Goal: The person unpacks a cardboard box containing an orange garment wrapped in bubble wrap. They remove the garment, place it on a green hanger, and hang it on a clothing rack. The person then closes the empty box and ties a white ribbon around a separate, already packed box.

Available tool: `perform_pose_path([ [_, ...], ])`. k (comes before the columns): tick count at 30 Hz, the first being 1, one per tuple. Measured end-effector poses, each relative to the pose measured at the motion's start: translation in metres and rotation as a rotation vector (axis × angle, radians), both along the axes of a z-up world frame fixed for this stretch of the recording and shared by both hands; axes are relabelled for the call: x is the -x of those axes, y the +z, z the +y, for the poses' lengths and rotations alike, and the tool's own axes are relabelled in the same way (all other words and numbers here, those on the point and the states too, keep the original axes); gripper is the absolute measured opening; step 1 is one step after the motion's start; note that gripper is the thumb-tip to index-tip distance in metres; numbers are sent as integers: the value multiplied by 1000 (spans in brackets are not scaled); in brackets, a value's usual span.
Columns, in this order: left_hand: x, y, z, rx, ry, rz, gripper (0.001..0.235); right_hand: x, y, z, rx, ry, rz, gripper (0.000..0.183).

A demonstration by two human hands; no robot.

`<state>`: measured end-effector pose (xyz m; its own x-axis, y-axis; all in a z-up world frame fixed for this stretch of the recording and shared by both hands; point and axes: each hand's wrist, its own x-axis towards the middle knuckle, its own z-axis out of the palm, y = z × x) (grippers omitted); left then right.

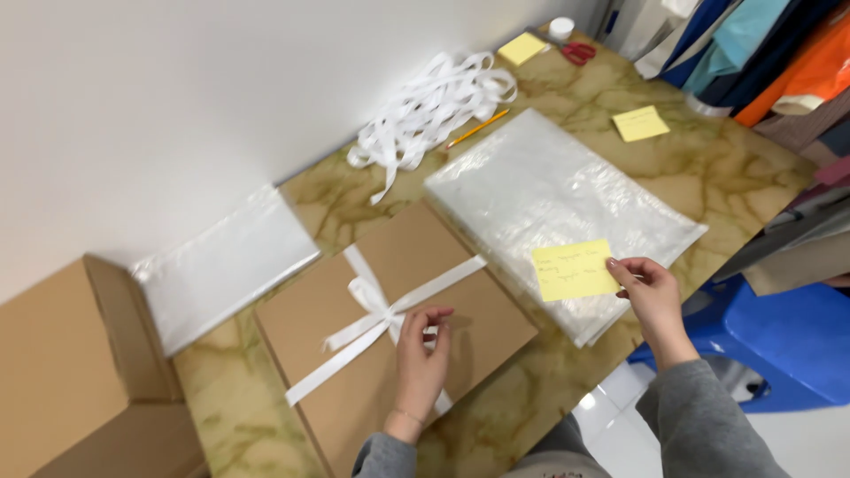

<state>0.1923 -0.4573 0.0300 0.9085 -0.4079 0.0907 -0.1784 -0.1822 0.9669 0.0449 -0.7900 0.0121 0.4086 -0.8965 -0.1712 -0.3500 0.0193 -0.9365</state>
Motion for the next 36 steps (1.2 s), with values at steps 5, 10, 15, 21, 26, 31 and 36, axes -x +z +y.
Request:
perform_pose_path([
  [5, 5, 28, -87, -13, -131, 56, 20, -1, -34, -95, -20, -59, -109, 15],
  [10, 14, -18, -220, 103, -159, 199, 17, -12, -70, -226, -6, -29, -125, 13],
  [15, 26, -67, -331, -118, -178, 506, 19, -10, -92, -340, -108, -54, -94, 16],
  [21, 13, -59, -410, -154, -181, 513, 17, -34, -76, -424, -194, -57, 21, 23],
  [26, -19, -40, -447, -262, -99, 565, 20, -100, -100, -494, -160, -5, -16, 18],
  [31, -45, -32, -475, -328, -79, 584, 24, -158, -119, -533, -128, 71, 51, 22],
  [36, -69, -51, -503, -300, -17, 556, 21, -187, -148, -543, -88, 92, -6, 14],
])
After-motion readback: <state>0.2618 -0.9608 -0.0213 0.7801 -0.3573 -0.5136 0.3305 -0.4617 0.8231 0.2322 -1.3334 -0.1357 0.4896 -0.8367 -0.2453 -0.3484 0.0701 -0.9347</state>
